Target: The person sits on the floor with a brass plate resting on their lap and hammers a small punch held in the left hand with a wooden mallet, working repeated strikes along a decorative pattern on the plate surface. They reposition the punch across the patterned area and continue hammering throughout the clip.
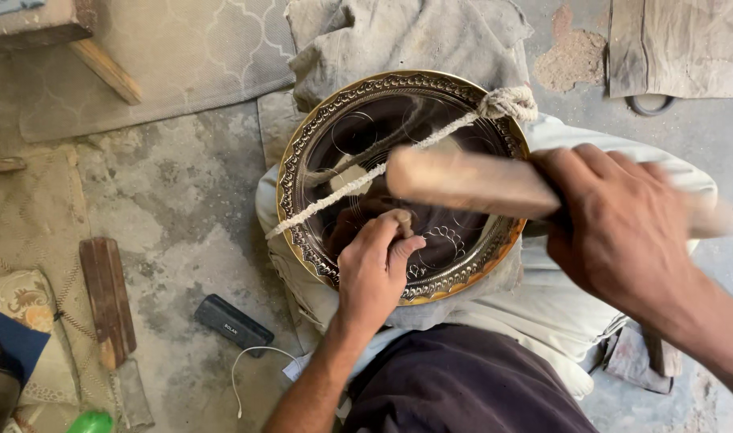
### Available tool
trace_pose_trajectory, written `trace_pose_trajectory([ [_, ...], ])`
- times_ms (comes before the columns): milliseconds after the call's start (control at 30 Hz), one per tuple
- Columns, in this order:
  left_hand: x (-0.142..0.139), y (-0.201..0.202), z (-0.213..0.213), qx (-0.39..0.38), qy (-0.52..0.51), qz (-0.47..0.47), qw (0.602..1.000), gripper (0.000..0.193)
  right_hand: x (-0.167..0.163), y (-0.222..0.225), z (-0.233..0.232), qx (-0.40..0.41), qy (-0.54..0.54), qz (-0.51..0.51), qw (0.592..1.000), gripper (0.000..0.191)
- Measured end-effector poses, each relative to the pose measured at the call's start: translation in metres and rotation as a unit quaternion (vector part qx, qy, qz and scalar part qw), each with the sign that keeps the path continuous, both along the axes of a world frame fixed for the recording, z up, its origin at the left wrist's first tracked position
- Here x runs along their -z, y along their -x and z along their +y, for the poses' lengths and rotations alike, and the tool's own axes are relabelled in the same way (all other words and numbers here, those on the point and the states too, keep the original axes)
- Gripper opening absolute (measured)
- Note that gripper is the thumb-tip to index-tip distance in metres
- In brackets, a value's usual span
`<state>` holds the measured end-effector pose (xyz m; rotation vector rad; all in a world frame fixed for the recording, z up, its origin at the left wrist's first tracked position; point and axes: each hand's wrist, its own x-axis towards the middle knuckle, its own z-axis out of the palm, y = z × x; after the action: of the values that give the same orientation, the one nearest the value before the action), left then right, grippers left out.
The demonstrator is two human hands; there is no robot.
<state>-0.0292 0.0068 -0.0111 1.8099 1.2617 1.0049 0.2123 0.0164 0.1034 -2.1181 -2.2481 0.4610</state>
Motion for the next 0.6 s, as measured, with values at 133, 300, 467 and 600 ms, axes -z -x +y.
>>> trace_pose_trajectory([
  [133,0.003,-0.006,-0.016,-0.081,0.044,-0.036,0.995,0.023,-0.018,0.018,0.014,-0.102,0.103,-0.265,0.953,0.036],
  [300,0.004,-0.011,-0.022,-0.112,0.103,-0.050,0.987,0.025,-0.023,0.026,0.019,-0.111,0.071,-0.189,0.973,0.034],
  [467,0.010,-0.004,0.002,0.023,0.024,-0.017,0.999,0.028,-0.021,0.001,0.011,-0.053,-0.034,-0.036,0.997,0.055],
  [600,0.008,0.000,0.010,0.088,0.029,0.000,0.996,0.030,-0.014,-0.019,-0.003,0.100,0.019,0.189,0.977,0.045],
])
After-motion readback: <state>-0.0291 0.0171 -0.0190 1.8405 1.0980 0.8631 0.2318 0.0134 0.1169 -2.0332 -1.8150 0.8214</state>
